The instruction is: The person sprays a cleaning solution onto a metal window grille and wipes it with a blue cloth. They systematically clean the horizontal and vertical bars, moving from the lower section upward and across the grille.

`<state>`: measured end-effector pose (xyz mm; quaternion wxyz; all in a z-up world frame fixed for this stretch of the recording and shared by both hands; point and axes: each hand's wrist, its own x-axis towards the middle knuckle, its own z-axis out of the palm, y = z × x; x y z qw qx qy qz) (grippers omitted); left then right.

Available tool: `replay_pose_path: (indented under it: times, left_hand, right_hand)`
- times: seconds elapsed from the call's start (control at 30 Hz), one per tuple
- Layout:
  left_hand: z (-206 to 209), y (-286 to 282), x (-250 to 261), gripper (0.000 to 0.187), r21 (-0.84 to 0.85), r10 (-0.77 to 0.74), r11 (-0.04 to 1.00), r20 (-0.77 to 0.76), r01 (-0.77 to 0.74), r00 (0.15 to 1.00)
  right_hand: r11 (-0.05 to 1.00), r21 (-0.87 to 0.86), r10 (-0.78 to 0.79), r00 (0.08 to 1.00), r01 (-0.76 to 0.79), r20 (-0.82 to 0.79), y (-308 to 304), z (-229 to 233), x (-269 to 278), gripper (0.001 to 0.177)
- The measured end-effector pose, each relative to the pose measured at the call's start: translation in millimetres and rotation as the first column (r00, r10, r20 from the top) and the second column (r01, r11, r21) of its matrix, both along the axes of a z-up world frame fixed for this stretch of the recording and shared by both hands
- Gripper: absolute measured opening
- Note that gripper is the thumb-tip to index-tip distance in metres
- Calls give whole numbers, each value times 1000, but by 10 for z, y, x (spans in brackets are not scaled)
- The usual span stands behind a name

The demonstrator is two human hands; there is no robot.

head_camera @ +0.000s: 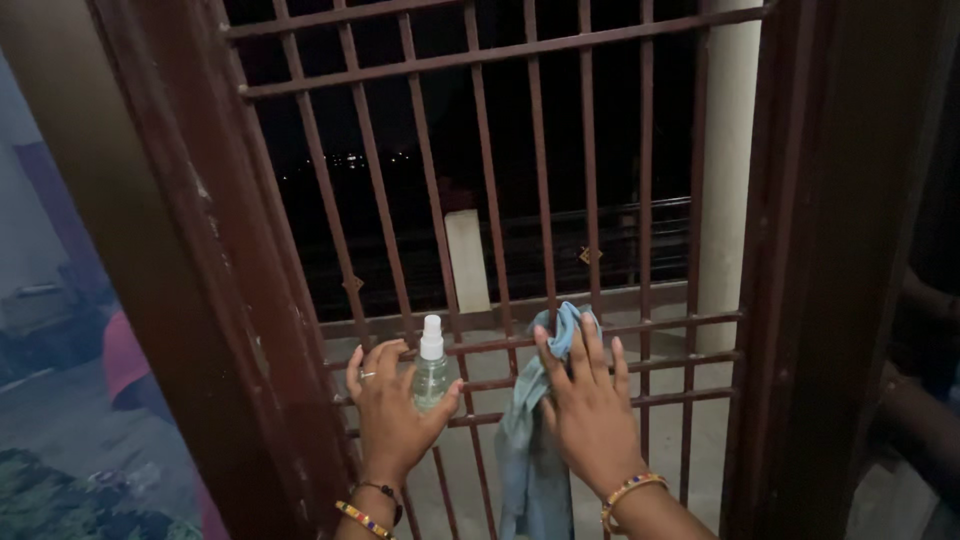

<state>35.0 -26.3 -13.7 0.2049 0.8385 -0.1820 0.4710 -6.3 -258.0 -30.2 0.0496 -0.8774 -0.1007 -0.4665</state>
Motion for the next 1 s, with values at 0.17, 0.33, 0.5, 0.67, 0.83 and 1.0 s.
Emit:
replay_pose_path:
  times: [0.17, 0.33, 0.5, 0.67, 0.83, 1.0]
  left_hand:
    - [-17, 23, 34, 52, -8, -3, 1000, -28, 3, 1000]
    - [169, 96, -91, 52, -229, -130, 967, -68, 111, 989]
    - [746, -46, -214, 48, -249, -81, 962, 123, 109, 989]
    - [1232, -229, 76, 46, -246, -40, 964, 230, 98, 972]
    - [1096, -296, 543, 46, -453, -392, 805, 76, 382, 917]
    - [760, -291, 600, 42, -399, -325, 854, 92, 334, 941]
  right_hand:
    - [1000, 15, -24, 999, 23, 23, -149, -16, -80, 79]
    - [723, 689, 202, 970, -52, -139, -359, 441, -269, 63]
    - [793, 524, 178, 941, -311, 289, -608, 1144, -150, 67]
    - [991, 112, 10, 882, -71, 471, -568, 1507, 385, 76]
    - [983, 175, 0, 942, -62, 334, -422, 1180, 564, 89]
    - [916, 400, -9, 1000, 10, -6, -350, 919, 448, 74]
